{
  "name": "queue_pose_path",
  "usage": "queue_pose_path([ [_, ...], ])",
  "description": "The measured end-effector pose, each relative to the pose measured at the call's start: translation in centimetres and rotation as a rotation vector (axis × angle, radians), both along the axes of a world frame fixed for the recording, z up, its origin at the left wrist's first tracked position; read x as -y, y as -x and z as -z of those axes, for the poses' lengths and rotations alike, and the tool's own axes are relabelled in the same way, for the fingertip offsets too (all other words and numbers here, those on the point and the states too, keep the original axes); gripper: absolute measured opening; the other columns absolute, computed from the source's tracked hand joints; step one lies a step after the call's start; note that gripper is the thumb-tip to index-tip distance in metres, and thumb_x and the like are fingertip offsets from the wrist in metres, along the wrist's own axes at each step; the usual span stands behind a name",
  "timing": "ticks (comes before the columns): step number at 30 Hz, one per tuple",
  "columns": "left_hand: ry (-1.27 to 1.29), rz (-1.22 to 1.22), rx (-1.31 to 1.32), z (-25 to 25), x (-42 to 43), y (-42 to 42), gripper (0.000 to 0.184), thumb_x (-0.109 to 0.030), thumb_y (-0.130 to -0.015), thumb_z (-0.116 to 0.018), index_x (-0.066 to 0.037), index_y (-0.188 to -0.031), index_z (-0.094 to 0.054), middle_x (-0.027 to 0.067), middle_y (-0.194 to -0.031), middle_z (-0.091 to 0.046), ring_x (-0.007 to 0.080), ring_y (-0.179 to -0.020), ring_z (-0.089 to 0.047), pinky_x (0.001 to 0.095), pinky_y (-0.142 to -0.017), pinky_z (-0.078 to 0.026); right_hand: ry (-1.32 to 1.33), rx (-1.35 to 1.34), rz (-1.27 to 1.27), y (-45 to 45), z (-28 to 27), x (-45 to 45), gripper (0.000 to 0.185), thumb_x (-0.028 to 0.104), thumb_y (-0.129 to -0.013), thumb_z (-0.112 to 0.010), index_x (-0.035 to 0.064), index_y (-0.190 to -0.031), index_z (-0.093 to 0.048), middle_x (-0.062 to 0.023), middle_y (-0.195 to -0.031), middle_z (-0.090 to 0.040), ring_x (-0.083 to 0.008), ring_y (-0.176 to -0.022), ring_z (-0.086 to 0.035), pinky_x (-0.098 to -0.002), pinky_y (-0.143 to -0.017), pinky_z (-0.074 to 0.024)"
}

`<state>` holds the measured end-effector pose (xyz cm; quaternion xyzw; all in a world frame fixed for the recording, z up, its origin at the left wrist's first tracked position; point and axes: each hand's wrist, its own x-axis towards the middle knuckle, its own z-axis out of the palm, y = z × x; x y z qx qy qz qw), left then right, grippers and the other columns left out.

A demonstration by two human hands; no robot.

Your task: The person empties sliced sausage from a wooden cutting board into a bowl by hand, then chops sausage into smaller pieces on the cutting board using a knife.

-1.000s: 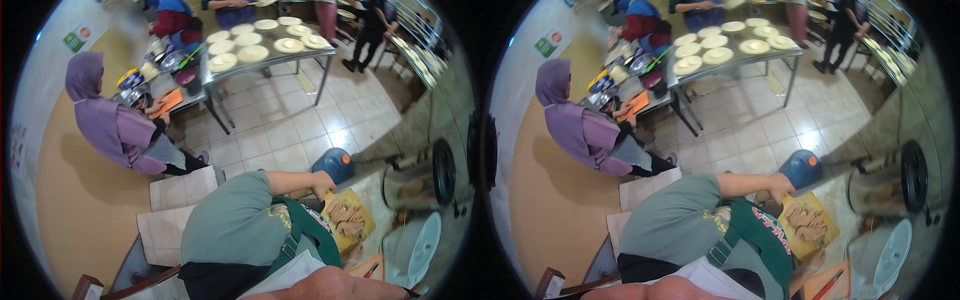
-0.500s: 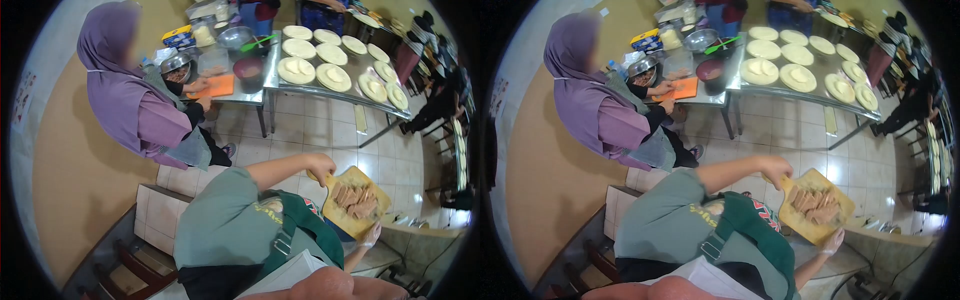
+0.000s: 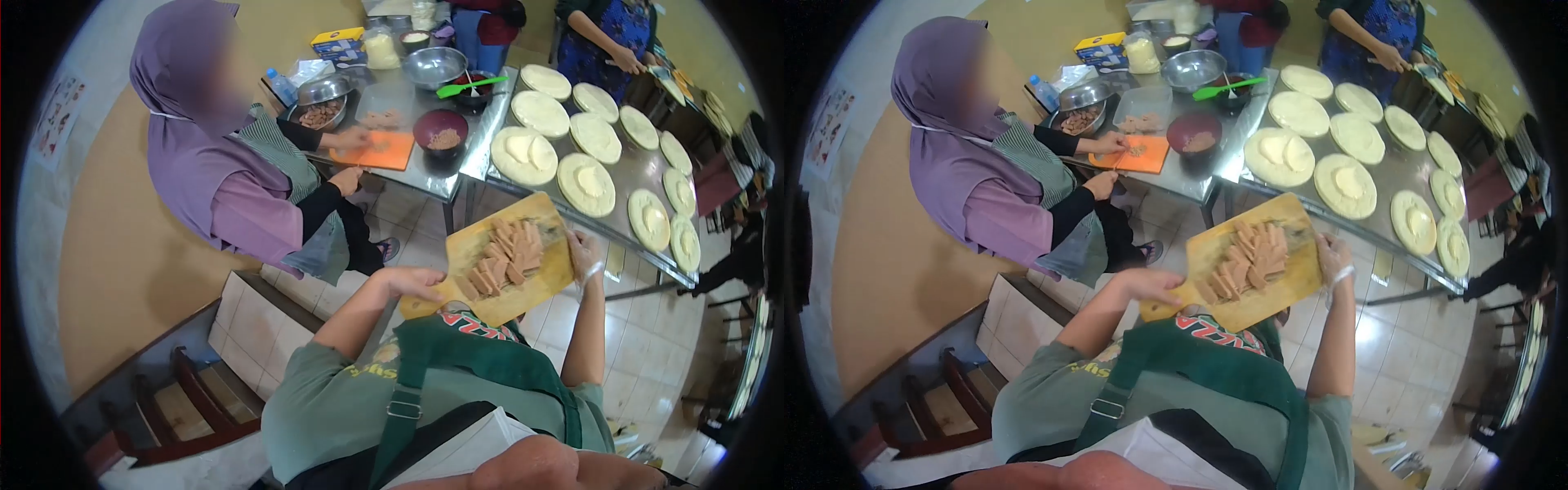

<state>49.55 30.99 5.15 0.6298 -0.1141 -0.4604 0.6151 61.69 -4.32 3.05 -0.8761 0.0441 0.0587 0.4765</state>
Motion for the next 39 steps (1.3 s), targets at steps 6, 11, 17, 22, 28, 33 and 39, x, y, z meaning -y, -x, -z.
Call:
queue_pose_path([
  [6, 0.193, -0.445, -0.175, 0.1, 2.3, -1.1, 0.040, -0.022, -0.078, -0.061, -0.001, -0.108, -0.044, 0.0080, -0.090, -0.057, 0.0183, -0.075, -0.059, 0.0305, -0.067, -0.048, -0.423, -0.036, -0.274, -12.1, 1.3, -3.7, 0.032, 0.021, -0.085, -0.049, -0.0033, -0.105, -0.055, -0.0124, -0.088, -0.060, -0.0183, -0.079, -0.058, -0.0262, -0.068, -0.0443],
  [11, 0.244, -0.750, -0.128, -1.2, 5.0, -3.9, 0.041, -0.019, -0.077, -0.061, -0.002, -0.110, -0.044, 0.0087, -0.088, -0.058, 0.0185, -0.075, -0.059, 0.0308, -0.067, -0.048, -0.853, -0.245, -0.282, -16.5, -2.2, -7.0, 0.050, 0.018, -0.086, -0.049, 0.0042, -0.129, -0.029, -0.0118, -0.102, -0.054, -0.0149, -0.078, -0.056, -0.0259, -0.064, -0.0479],
  [17, 0.239, -1.075, -0.129, -1.0, 4.4, -9.3, 0.038, -0.017, -0.079, -0.058, -0.004, -0.111, -0.042, 0.0083, -0.088, -0.057, 0.0187, -0.076, -0.059, 0.0302, -0.068, -0.048, -0.425, 0.087, -0.542, -21.4, -1.0, -13.0, 0.053, 0.020, -0.082, -0.052, 0.0073, -0.129, -0.032, -0.0219, -0.120, -0.043, -0.0297, -0.106, -0.048, -0.0339, -0.086, -0.0408],
  [22, 0.212, -1.258, -0.142, 0.1, 0.9, -15.6, 0.033, -0.014, -0.082, -0.054, -0.004, -0.110, -0.041, 0.0092, -0.088, -0.057, 0.0202, -0.077, -0.059, 0.0318, -0.067, -0.049, -0.121, 0.549, -0.871, -23.4, -2.1, -20.3, 0.056, 0.028, -0.076, -0.057, 0.0108, -0.125, -0.038, -0.0234, -0.127, -0.035, -0.0386, -0.118, -0.033, -0.0412, -0.098, -0.0267],
  [28, 0.200, -1.409, -0.205, 0.3, -4.4, -22.8, 0.029, -0.011, -0.083, -0.050, -0.003, -0.109, -0.042, 0.0095, -0.089, -0.057, 0.0219, -0.079, -0.060, 0.0322, -0.068, -0.049, 0.230, 0.675, -1.289, -25.8, -5.0, -31.3, 0.057, 0.033, -0.075, -0.058, 0.0156, -0.126, -0.039, -0.0198, -0.136, -0.021, -0.0403, -0.121, -0.027, -0.0421, -0.100, -0.0261],
  [33, 0.180, -1.441, -0.262, 0.4, -8.6, -26.3, 0.027, -0.009, -0.083, -0.048, -0.001, -0.108, -0.042, 0.0115, -0.089, -0.058, 0.0225, -0.076, -0.060, 0.0325, -0.066, -0.050, 0.235, 0.672, -1.366, -29.9, -0.1, -39.9, 0.048, 0.033, -0.079, -0.053, 0.0207, -0.123, -0.042, -0.0179, -0.137, -0.015, -0.0408, -0.123, -0.022, -0.0437, -0.100, -0.0236],
  [39, 0.161, -1.439, -0.299, -0.8, -11.6, -28.2, 0.028, -0.008, -0.083, -0.048, 0.000, -0.108, -0.041, 0.0123, -0.089, -0.058, 0.0229, -0.075, -0.060, 0.0324, -0.064, -0.050, 0.109, 0.681, -1.323, -34.3, 3.3, -47.3, 0.034, 0.030, -0.077, -0.056, 0.0198, -0.109, -0.055, -0.0180, -0.128, -0.029, -0.0392, -0.115, -0.033, -0.0437, -0.095, -0.0306],
])
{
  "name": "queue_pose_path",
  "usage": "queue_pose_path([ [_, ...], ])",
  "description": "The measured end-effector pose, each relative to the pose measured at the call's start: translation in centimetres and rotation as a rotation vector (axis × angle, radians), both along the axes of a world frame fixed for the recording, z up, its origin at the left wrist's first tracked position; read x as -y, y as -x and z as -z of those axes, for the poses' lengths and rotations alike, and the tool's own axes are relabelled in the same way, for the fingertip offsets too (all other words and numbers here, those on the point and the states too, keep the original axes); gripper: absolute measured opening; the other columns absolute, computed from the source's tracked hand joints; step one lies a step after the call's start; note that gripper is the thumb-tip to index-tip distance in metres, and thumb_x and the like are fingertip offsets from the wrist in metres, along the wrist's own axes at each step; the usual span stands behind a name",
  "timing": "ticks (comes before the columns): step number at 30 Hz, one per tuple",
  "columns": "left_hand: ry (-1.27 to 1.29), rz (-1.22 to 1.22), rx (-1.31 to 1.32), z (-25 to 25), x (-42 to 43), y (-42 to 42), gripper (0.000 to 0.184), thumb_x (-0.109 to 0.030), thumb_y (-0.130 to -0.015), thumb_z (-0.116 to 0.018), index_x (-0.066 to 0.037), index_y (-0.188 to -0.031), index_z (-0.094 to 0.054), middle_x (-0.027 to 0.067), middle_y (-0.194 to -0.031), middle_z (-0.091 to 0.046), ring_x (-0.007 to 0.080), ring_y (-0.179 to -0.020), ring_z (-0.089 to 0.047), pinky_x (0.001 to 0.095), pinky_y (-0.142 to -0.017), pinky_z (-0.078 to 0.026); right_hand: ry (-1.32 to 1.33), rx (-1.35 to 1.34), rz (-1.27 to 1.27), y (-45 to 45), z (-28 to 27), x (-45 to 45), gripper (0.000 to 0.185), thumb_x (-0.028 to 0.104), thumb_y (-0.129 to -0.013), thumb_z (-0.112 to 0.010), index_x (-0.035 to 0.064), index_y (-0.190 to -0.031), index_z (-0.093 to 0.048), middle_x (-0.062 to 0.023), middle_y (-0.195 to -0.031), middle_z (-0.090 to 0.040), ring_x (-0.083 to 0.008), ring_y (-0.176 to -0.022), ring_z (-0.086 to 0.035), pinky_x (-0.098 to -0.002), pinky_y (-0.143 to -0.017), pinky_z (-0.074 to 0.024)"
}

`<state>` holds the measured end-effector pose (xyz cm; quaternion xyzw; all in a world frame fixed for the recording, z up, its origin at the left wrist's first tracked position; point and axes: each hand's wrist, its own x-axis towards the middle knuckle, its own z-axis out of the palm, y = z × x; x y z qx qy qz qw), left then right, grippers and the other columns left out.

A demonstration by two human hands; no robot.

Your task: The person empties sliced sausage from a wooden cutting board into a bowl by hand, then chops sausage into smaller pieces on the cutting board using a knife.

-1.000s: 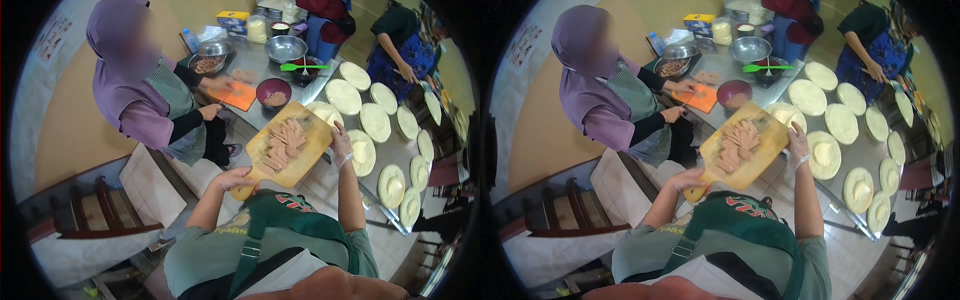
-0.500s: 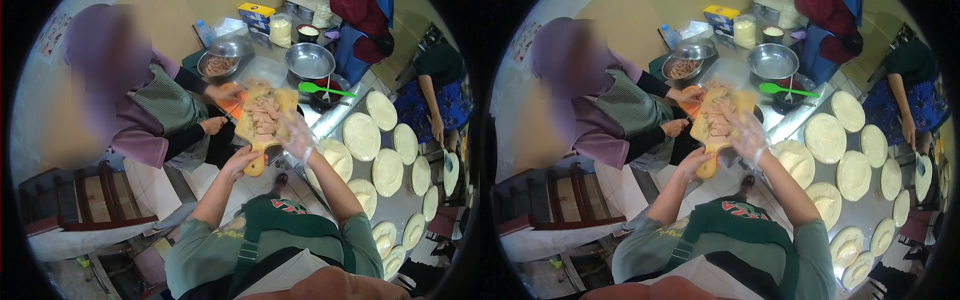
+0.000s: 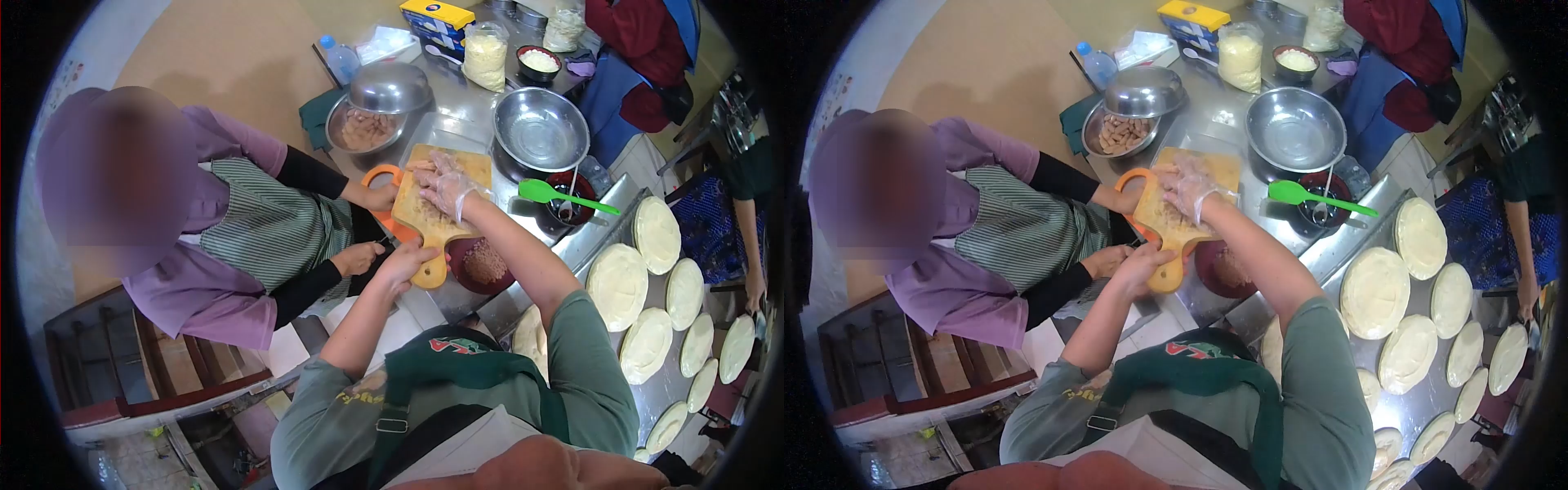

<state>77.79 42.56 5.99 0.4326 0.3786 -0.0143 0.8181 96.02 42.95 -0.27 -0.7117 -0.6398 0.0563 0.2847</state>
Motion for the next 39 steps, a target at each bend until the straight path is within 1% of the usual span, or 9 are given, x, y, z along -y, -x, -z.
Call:
queue_pose_path([
  [11, 0.158, 0.004, 0.025, -0.7, -0.9, 1.9, 0.033, -0.013, -0.082, -0.052, -0.001, -0.111, -0.040, 0.0124, -0.092, -0.056, 0.0234, -0.079, -0.059, 0.0321, -0.066, -0.050, 0.519, 0.095, -0.077, -4.9, -0.5, -7.0, 0.040, 0.035, -0.081, -0.050, 0.0193, -0.118, -0.049, -0.0161, -0.127, -0.036, -0.0341, -0.114, -0.039, -0.0444, -0.095, -0.0281],
  [14, 0.153, 0.036, 0.060, -1.9, -0.1, 3.6, 0.034, -0.015, -0.082, -0.054, -0.001, -0.110, -0.040, 0.0117, -0.091, -0.056, 0.0222, -0.077, -0.060, 0.0309, -0.064, -0.050, 0.573, 0.213, -0.049, -6.7, 1.0, -8.2, 0.039, 0.025, -0.081, -0.052, 0.0157, -0.119, -0.048, -0.0147, -0.128, -0.036, -0.0314, -0.113, -0.041, -0.0399, -0.093, -0.0317],
  [19, 0.159, 0.120, 0.069, -3.6, 0.7, 6.4, 0.035, -0.014, -0.081, -0.054, 0.000, -0.110, -0.040, 0.0114, -0.089, -0.057, 0.0207, -0.075, -0.060, 0.0291, -0.062, -0.050, 0.099, -0.816, 0.328, -8.6, 0.9, -6.6, 0.035, 0.008, -0.082, -0.047, 0.0081, -0.117, -0.049, -0.0148, -0.113, -0.053, -0.0234, -0.103, -0.052, -0.0292, -0.085, -0.0399],
  [20, 0.162, 0.130, 0.074, -3.8, 0.8, 6.8, 0.035, -0.014, -0.081, -0.054, 0.000, -0.110, -0.040, 0.0114, -0.089, -0.057, 0.0207, -0.075, -0.060, 0.0291, -0.062, -0.050, 0.139, -0.578, 0.298, -9.7, 0.3, -5.6, 0.031, 0.012, -0.084, -0.047, 0.0057, -0.114, -0.051, -0.0139, -0.105, -0.058, -0.0215, -0.096, -0.055, -0.0288, -0.084, -0.0406],
  [27, 0.088, 0.364, 0.161, -3.0, 2.5, 8.1, 0.037, -0.011, -0.081, -0.055, 0.001, -0.111, -0.039, 0.0109, -0.088, -0.057, 0.0185, -0.077, -0.059, 0.0291, -0.068, -0.048, -0.105, -0.388, 0.373, -7.0, -7.3, 11.5, 0.030, 0.018, -0.081, -0.048, 0.0016, -0.105, -0.056, -0.0170, -0.102, -0.058, -0.0278, -0.096, -0.054, -0.0321, -0.084, -0.0410],
  [31, 0.052, 0.566, 0.257, -3.3, 3.9, 7.3, 0.041, -0.009, -0.079, -0.056, 0.000, -0.114, -0.037, 0.0109, -0.089, -0.057, 0.0187, -0.079, -0.059, 0.0303, -0.070, -0.049, -0.284, -0.167, 0.668, -3.9, -7.0, 23.2, 0.045, 0.020, -0.078, -0.056, -0.0010, -0.117, -0.045, -0.0195, -0.112, -0.051, -0.0295, -0.104, -0.050, -0.0330, -0.087, -0.0391],
  [32, 0.031, 0.651, 0.274, -3.3, 4.1, 7.0, 0.038, -0.009, -0.080, -0.056, 0.001, -0.112, -0.039, 0.0105, -0.090, -0.057, 0.0183, -0.079, -0.058, 0.0302, -0.070, -0.049, -0.209, -0.442, 0.773, -2.6, -6.8, 25.8, 0.054, 0.020, -0.079, -0.057, -0.0004, -0.124, -0.036, -0.0193, -0.119, -0.046, -0.0282, -0.108, -0.047, -0.0323, -0.092, -0.0361],
  [35, -0.043, 0.856, 0.304, -4.1, 5.9, 6.2, 0.035, -0.011, -0.080, -0.056, 0.000, -0.110, -0.042, 0.0072, -0.089, -0.057, 0.0131, -0.078, -0.056, 0.0253, -0.069, -0.046, -0.686, -1.335, 0.739, 3.5, -8.5, 31.7, 0.059, 0.014, -0.082, -0.053, 0.0032, -0.131, -0.023, -0.0146, -0.121, -0.043, -0.0218, -0.107, -0.047, -0.0304, -0.090, -0.0383],
  [39, -0.035, 1.081, 0.312, -4.0, 9.7, 5.4, 0.032, -0.010, -0.080, -0.056, 0.000, -0.108, -0.043, 0.0069, -0.089, -0.059, 0.0132, -0.078, -0.057, 0.0254, -0.069, -0.046, -1.082, -1.569, 0.863, 9.7, -6.5, 39.6, 0.052, 0.012, -0.083, -0.053, 0.0045, -0.128, -0.028, -0.0099, -0.113, -0.048, -0.0197, -0.103, -0.049, -0.0310, -0.089, -0.0406],
])
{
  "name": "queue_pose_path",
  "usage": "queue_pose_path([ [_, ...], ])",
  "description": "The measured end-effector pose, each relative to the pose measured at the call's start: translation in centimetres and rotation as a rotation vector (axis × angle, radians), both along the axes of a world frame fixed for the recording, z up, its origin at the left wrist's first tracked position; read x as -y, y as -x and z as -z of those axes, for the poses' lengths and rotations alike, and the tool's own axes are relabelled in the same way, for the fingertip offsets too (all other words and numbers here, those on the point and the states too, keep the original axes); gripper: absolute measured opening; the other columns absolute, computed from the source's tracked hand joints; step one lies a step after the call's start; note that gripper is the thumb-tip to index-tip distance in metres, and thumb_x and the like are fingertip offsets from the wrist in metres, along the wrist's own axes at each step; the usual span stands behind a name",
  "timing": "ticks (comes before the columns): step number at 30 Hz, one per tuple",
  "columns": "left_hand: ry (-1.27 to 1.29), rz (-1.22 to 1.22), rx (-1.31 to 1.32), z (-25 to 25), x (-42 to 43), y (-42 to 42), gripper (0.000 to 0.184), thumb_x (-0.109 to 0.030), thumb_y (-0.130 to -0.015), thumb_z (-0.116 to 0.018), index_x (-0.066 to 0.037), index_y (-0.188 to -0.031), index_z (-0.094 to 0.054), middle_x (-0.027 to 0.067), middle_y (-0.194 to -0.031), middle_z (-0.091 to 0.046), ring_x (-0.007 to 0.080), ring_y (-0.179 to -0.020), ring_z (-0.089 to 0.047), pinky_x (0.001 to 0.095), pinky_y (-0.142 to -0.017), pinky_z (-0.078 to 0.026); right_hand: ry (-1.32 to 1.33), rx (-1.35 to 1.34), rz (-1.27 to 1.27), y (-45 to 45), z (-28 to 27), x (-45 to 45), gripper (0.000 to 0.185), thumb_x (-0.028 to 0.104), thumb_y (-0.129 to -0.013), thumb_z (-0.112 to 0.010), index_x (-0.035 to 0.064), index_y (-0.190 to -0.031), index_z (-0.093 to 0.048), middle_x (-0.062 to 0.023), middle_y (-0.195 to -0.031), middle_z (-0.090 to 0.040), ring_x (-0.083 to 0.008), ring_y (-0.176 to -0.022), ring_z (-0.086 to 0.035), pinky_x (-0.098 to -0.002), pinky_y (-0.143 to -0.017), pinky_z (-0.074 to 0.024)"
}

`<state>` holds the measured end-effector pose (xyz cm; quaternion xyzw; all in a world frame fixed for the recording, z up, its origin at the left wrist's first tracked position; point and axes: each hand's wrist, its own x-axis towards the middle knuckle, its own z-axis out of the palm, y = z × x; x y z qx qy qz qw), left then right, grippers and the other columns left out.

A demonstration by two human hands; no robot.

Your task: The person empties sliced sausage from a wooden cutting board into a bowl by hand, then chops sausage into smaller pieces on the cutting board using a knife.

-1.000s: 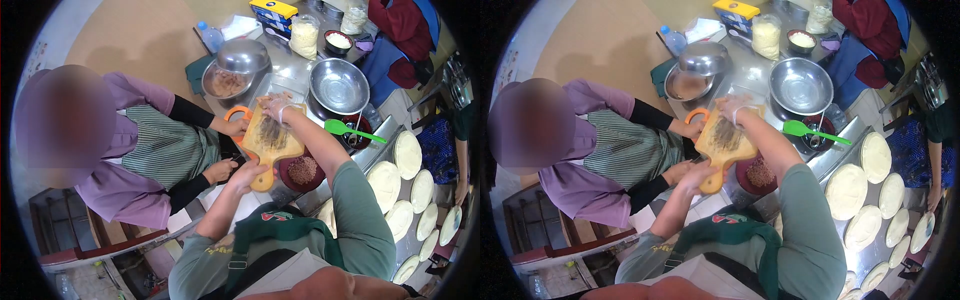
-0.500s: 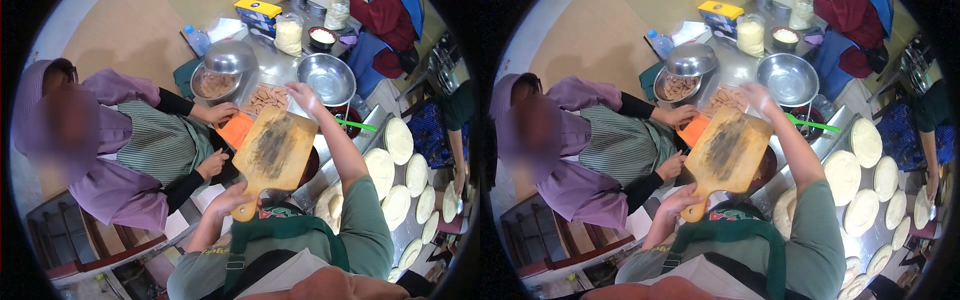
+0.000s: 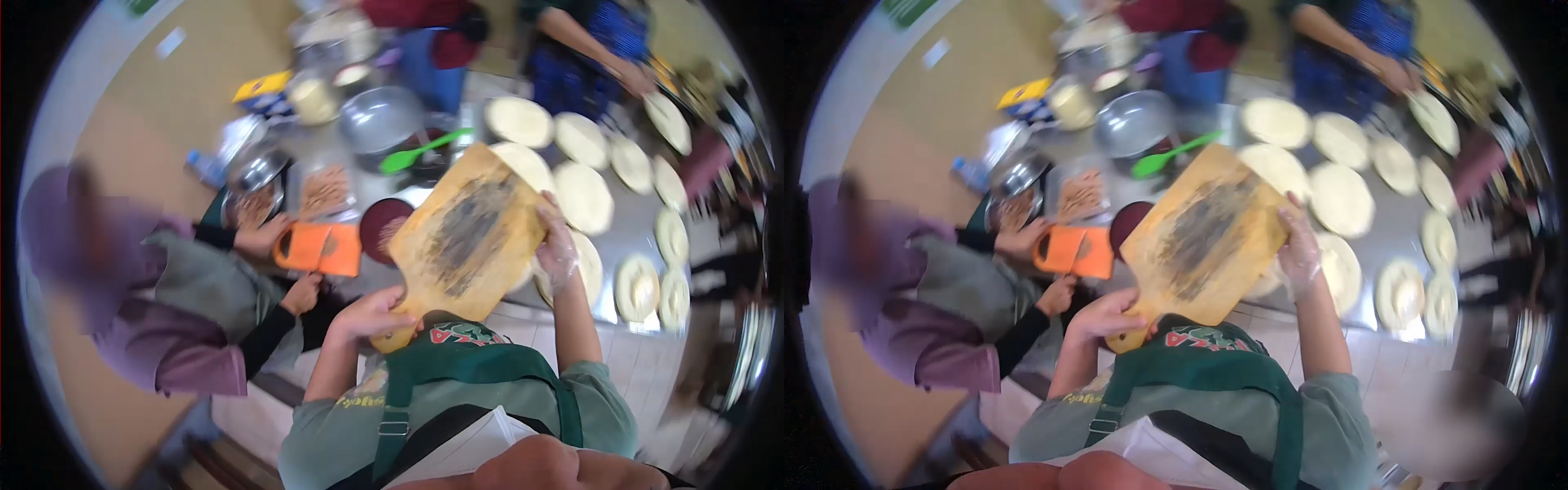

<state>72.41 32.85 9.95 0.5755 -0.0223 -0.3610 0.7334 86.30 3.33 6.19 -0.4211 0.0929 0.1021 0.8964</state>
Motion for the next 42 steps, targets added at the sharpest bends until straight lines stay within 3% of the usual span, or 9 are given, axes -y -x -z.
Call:
queue_pose_path([
  [14, -0.106, 0.751, -0.197, 2.1, 20.5, 9.5, 0.033, -0.011, -0.082, -0.053, 0.001, -0.110, -0.043, 0.0084, -0.089, -0.060, 0.0141, -0.080, -0.057, 0.0252, -0.071, -0.045, -0.409, -0.234, 0.633, 37.3, 2.6, 14.7, 0.041, 0.023, -0.083, -0.054, 0.0033, -0.117, -0.042, -0.0102, -0.112, -0.053, -0.0210, -0.101, -0.052, -0.0357, -0.089, -0.0413],
  [15, -0.099, 0.891, -0.151, 4.4, 21.1, 10.1, 0.046, -0.032, -0.086, -0.049, 0.002, -0.116, -0.040, 0.0135, -0.096, -0.059, 0.0166, -0.083, -0.058, 0.0263, -0.073, -0.045, -0.418, -0.204, 0.717, 40.7, 2.5, 15.5, 0.040, 0.021, -0.083, -0.054, 0.0032, -0.117, -0.042, -0.0106, -0.112, -0.053, -0.0214, -0.102, -0.052, -0.0355, -0.088, -0.0416],
  [19, 0.119, 0.849, -0.550, 1.7, 26.9, 16.1, 0.068, -0.055, -0.084, -0.037, 0.001, -0.122, -0.036, 0.0185, -0.103, -0.056, 0.0191, -0.084, -0.059, 0.0265, -0.072, -0.047, -0.359, -0.071, 1.053, 53.3, 1.1, 16.3, 0.041, 0.024, -0.082, -0.055, 0.0039, -0.116, -0.043, -0.0091, -0.109, -0.054, -0.0207, -0.099, -0.054, -0.0332, -0.087, -0.0429],
  [22, -0.233, 0.877, -0.248, 3.6, 33.2, 15.2, 0.077, -0.064, -0.081, -0.024, -0.002, -0.124, -0.035, 0.0201, -0.109, -0.053, 0.0218, -0.083, -0.060, 0.0264, -0.066, -0.050, -0.427, -0.065, 1.225, 58.8, 2.9, 19.5, 0.041, 0.024, -0.083, -0.055, 0.0033, -0.116, -0.042, -0.0094, -0.109, -0.054, -0.0215, -0.099, -0.053, -0.0342, -0.088, -0.0425],
  [27, -0.428, 0.899, -0.249, 11.0, 33.3, 15.6, 0.056, -0.047, -0.087, -0.037, -0.003, -0.121, -0.038, 0.0181, -0.106, -0.054, 0.0247, -0.086, -0.058, 0.0291, -0.069, -0.049, -0.509, -0.038, 1.739, 68.7, 3.8, 13.1, 0.043, 0.022, -0.081, -0.057, 0.0045, -0.117, -0.042, -0.0117, -0.112, -0.052, -0.0249, -0.104, -0.050, -0.0387, -0.091, -0.0401],
  [32, -0.610, 0.871, -0.188, 18.4, 32.4, 17.5, 0.048, -0.039, -0.087, -0.043, -0.002, -0.116, -0.042, 0.0166, -0.105, -0.055, 0.0249, -0.084, -0.058, 0.0325, -0.068, -0.048, -0.211, -0.079, 2.154, 78.8, 5.3, 6.5, 0.048, 0.034, -0.082, -0.053, 0.0044, -0.118, -0.044, -0.0103, -0.117, -0.050, -0.0252, -0.105, -0.050, -0.0403, -0.091, -0.0401],
  [36, -0.829, 1.229, 0.391, 23.4, 29.2, 17.2, 0.045, -0.036, -0.078, -0.053, -0.001, -0.107, -0.053, 0.0155, -0.100, -0.059, 0.0235, -0.081, -0.060, 0.0332, -0.068, -0.048, -0.144, -0.284, 2.447, 84.7, 5.0, 2.9, 0.053, 0.034, -0.082, -0.051, 0.0040, -0.124, -0.036, -0.0124, -0.124, -0.042, -0.0282, -0.112, -0.042, -0.0447, -0.095, -0.0347],
  [38, -0.840, 1.343, 0.648, 22.9, 27.9, 17.0, 0.046, -0.036, -0.074, -0.057, -0.003, -0.106, -0.055, 0.0167, -0.099, -0.059, 0.0249, -0.083, -0.061, 0.0331, -0.072, -0.048, -0.262, -0.285, 2.406, 89.0, 6.0, 2.4, 0.057, 0.042, -0.083, -0.046, 0.0033, -0.123, -0.038, -0.0118, -0.123, -0.045, -0.0266, -0.110, -0.045, -0.0428, -0.094, -0.0363],
  [42, -0.870, 1.220, 0.582, 32.2, 21.3, 14.8, 0.042, -0.037, -0.071, -0.059, -0.005, -0.100, -0.059, 0.0145, -0.094, -0.061, 0.0276, -0.089, -0.058, 0.0344, -0.078, -0.045, 0.120, -0.460, 2.210, 93.2, 11.2, 7.3, 0.050, 0.036, -0.085, -0.044, 0.0026, -0.122, -0.039, -0.0133, -0.123, -0.044, -0.0261, -0.111, -0.045, -0.0396, -0.094, -0.0365],
])
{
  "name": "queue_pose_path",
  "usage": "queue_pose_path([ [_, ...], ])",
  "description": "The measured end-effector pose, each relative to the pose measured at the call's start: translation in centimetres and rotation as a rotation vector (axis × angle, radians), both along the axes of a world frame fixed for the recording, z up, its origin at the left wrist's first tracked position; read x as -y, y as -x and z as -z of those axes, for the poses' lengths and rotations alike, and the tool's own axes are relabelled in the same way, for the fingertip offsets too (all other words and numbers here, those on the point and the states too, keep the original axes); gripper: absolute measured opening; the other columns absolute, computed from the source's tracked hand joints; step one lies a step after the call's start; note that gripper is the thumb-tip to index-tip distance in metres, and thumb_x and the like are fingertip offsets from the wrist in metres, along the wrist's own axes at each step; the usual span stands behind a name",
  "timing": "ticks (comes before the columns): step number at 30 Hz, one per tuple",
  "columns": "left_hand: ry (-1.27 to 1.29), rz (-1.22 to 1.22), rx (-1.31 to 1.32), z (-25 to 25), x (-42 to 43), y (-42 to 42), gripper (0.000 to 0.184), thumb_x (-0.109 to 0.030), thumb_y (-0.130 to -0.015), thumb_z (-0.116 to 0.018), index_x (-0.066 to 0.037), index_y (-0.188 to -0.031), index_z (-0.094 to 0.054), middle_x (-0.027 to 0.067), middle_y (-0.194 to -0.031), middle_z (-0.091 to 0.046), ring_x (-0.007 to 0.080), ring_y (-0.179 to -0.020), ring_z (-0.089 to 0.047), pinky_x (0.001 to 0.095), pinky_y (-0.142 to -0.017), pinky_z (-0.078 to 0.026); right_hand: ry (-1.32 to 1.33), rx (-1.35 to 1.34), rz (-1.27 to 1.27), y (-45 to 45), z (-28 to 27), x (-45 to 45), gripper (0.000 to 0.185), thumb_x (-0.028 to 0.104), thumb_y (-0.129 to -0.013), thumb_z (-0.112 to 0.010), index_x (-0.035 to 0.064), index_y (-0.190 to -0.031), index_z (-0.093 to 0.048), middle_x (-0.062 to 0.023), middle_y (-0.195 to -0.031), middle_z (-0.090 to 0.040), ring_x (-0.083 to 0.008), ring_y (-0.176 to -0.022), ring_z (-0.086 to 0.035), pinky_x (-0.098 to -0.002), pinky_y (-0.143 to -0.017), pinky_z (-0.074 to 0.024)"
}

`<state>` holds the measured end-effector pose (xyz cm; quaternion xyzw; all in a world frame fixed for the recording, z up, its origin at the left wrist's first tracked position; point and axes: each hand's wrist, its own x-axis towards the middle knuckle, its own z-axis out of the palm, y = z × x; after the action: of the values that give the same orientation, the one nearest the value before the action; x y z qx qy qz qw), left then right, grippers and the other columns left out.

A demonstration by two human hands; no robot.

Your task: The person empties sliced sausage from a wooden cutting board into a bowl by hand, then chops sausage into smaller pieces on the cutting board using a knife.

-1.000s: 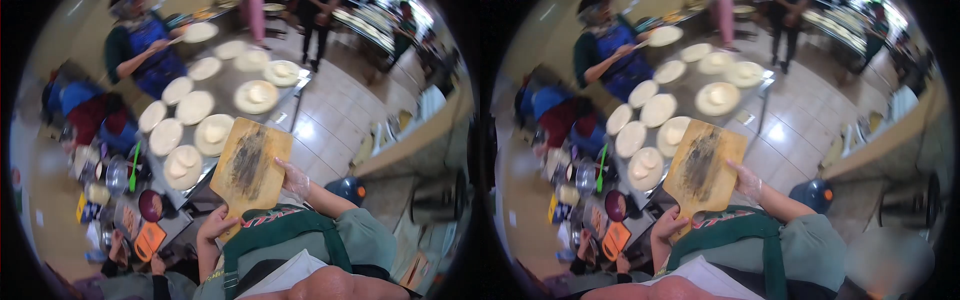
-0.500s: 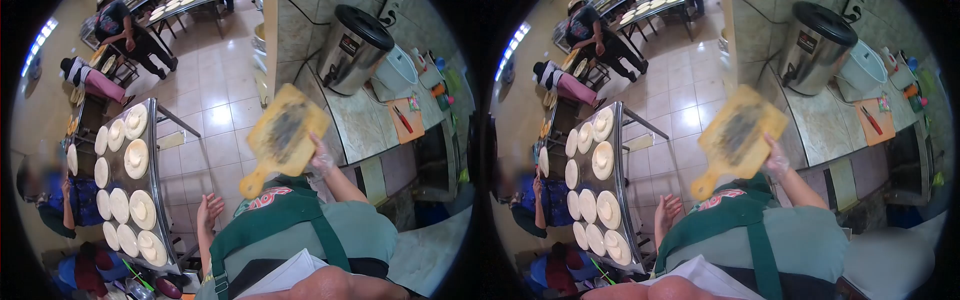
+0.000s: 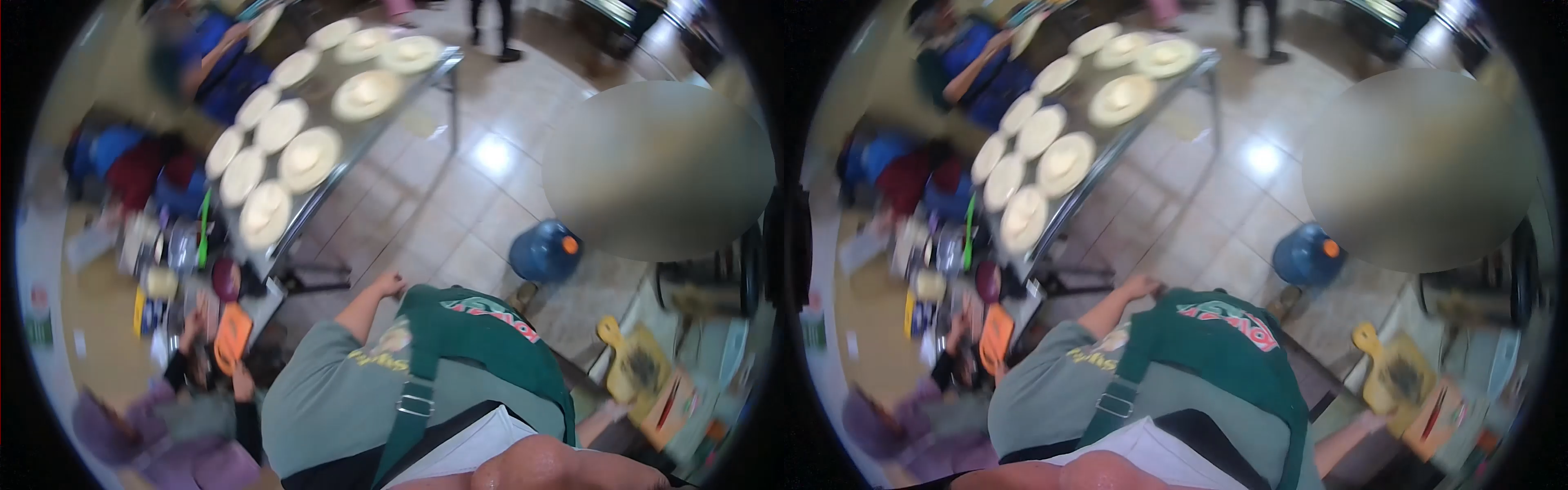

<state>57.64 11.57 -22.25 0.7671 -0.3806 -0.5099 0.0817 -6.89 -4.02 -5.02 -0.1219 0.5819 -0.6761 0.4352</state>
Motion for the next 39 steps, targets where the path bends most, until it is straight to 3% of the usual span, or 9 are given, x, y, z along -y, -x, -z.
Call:
queue_pose_path([
  [2, -0.071, -0.141, 0.137, -4.8, -1.6, 0.9, 0.040, -0.035, -0.071, -0.059, -0.005, -0.098, -0.059, 0.0142, -0.095, -0.061, 0.0282, -0.091, -0.057, 0.0353, -0.078, -0.045, -0.027, -0.082, -0.160, -0.5, 2.2, 4.4, 0.049, 0.035, -0.086, -0.043, 0.0025, -0.122, -0.039, -0.0132, -0.122, -0.045, -0.0261, -0.110, -0.045, -0.0393, -0.094, -0.0365],
  [8, -0.080, -0.394, 0.272, -2.7, -10.5, 2.9, 0.031, -0.031, -0.068, -0.059, -0.005, -0.084, -0.063, 0.0161, -0.085, -0.062, 0.0307, -0.082, -0.058, 0.0374, -0.073, -0.045, 0.042, -0.351, -0.419, -3.2, 5.3, 11.7, 0.046, 0.034, -0.087, -0.042, 0.0024, -0.120, -0.041, -0.0129, -0.121, -0.046, -0.0260, -0.109, -0.046, -0.0387, -0.093, -0.0368],
  [11, -0.221, -0.422, 0.170, -2.8, -12.6, 5.0, 0.034, -0.032, -0.072, -0.057, -0.008, -0.096, -0.061, 0.0143, -0.095, -0.060, 0.0281, -0.090, -0.057, 0.0373, -0.078, -0.044, 0.106, -0.501, -0.487, -4.9, 5.0, 14.6, 0.044, 0.033, -0.087, -0.042, 0.0023, -0.119, -0.042, -0.0127, -0.120, -0.047, -0.0259, -0.108, -0.046, -0.0383, -0.093, -0.0370],
  [24, -0.119, -0.826, 0.163, -0.5, -18.9, 10.5, 0.033, -0.034, -0.071, -0.057, -0.008, -0.091, -0.061, 0.0146, -0.089, -0.061, 0.0281, -0.086, -0.058, 0.0359, -0.077, -0.044, 0.489, -1.139, -0.539, -14.0, -0.9, 22.0, 0.039, 0.029, -0.089, -0.039, 0.0019, -0.116, -0.046, -0.0120, -0.116, -0.050, -0.0256, -0.105, -0.048, -0.0369, -0.091, -0.0376],
  [28, -0.095, -0.961, 0.175, 0.9, -23.4, 12.2, 0.036, -0.035, -0.071, -0.057, -0.006, -0.092, -0.060, 0.0152, -0.094, -0.060, 0.0284, -0.090, -0.056, 0.0362, -0.078, -0.044, 0.672, -1.280, -0.558, -21.7, -3.3, 23.1, 0.037, 0.027, -0.090, -0.038, 0.0018, -0.115, -0.047, -0.0118, -0.115, -0.051, -0.0255, -0.104, -0.048, -0.0365, -0.091, -0.0378],
  [30, -0.061, -1.045, 0.201, 0.2, -25.8, 13.8, 0.036, -0.036, -0.072, -0.057, -0.006, -0.092, -0.060, 0.0155, -0.095, -0.059, 0.0285, -0.091, -0.056, 0.0363, -0.079, -0.044, 0.642, -1.481, -0.761, -34.0, -6.9, 18.8, 0.030, 0.020, -0.090, -0.038, 0.0021, -0.110, -0.052, -0.0128, -0.108, -0.055, -0.0275, -0.099, -0.051, -0.0346, -0.088, -0.0397],
  [32, -0.096, -1.235, 0.057, -0.9, -28.4, 15.9, 0.038, -0.037, -0.071, -0.056, -0.006, -0.094, -0.060, 0.0167, -0.095, -0.059, 0.0289, -0.090, -0.056, 0.0371, -0.080, -0.043, 0.958, -1.684, -0.885, -43.2, -5.3, 16.8, 0.026, 0.017, -0.089, -0.041, 0.0042, -0.108, -0.053, -0.0129, -0.112, -0.053, -0.0273, -0.103, -0.050, -0.0338, -0.087, -0.0397],
  [36, -0.147, -1.622, -0.033, -1.5, -33.0, 21.9, 0.042, -0.036, -0.069, -0.059, -0.006, -0.099, -0.059, 0.0183, -0.091, -0.060, 0.0277, -0.082, -0.059, 0.0358, -0.074, -0.046, 1.253, -1.328, -1.420, -57.8, -6.0, 6.0, 0.032, 0.015, -0.086, -0.044, 0.0047, -0.115, -0.048, -0.0140, -0.121, -0.047, -0.0291, -0.114, -0.041, -0.0357, -0.096, -0.0308],
  [39, -0.069, -1.606, 0.114, -0.3, -35.9, 27.7, 0.037, -0.035, -0.071, -0.056, -0.005, -0.091, -0.062, 0.0162, -0.084, -0.061, 0.0243, -0.074, -0.060, 0.0358, -0.066, -0.048, 1.278, -1.251, -1.768, -64.3, -6.5, -2.6, 0.036, 0.015, -0.083, -0.048, 0.0052, -0.117, -0.046, -0.0146, -0.124, -0.043, -0.0301, -0.119, -0.036, -0.0374, -0.100, -0.0251],
])
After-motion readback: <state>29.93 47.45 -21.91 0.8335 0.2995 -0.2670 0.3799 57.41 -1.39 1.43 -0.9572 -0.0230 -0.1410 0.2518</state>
